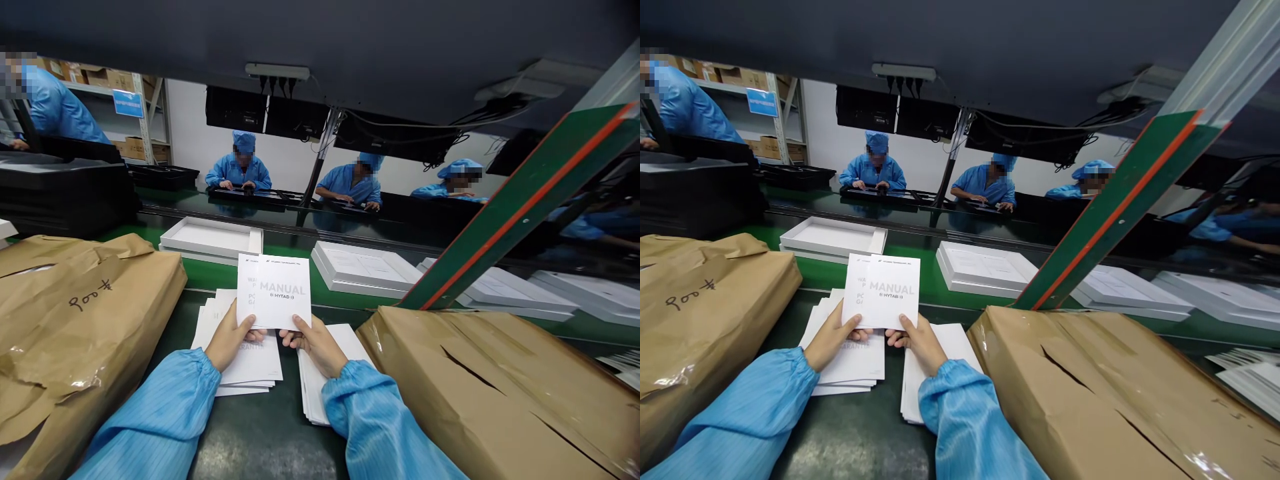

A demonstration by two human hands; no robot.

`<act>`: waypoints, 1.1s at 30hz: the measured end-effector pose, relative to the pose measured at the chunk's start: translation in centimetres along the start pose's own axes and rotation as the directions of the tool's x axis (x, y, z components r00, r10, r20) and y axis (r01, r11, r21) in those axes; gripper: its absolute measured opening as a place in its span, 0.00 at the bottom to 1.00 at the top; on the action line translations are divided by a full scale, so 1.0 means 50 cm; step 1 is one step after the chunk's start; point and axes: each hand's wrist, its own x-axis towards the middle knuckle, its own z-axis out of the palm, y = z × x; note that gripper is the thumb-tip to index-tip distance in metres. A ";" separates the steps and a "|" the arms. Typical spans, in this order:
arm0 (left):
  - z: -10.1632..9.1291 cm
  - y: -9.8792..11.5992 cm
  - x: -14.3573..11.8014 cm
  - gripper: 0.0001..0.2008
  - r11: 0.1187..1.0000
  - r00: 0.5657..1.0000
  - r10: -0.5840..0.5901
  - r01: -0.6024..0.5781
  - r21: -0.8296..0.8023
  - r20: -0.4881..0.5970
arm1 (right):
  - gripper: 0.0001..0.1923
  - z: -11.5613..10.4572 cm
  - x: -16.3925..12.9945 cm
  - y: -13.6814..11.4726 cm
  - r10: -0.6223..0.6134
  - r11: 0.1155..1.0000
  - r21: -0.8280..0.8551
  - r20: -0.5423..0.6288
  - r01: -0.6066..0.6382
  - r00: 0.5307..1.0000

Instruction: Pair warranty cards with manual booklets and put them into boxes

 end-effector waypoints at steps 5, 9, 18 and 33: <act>0.001 0.000 -0.001 0.22 1.000 1.000 -0.004 0.004 0.005 -0.006 | 0.14 0.003 -0.002 -0.002 0.004 1.000 0.005 -0.015 -0.004 1.000; 0.001 -0.001 -0.001 0.22 1.000 1.000 -0.008 0.008 0.009 -0.011 | 0.15 0.004 -0.002 -0.002 0.012 1.000 0.006 -0.024 -0.012 1.000; 0.001 0.000 -0.001 0.20 0.998 1.000 -0.014 0.014 0.056 -0.005 | 0.16 0.000 -0.001 0.005 -0.008 1.000 0.007 -0.016 0.008 1.000; 0.002 0.000 -0.004 0.19 0.997 0.999 -0.027 0.028 0.066 -0.019 | 0.17 0.006 -0.005 0.002 -0.007 1.000 -0.006 -0.048 0.007 0.999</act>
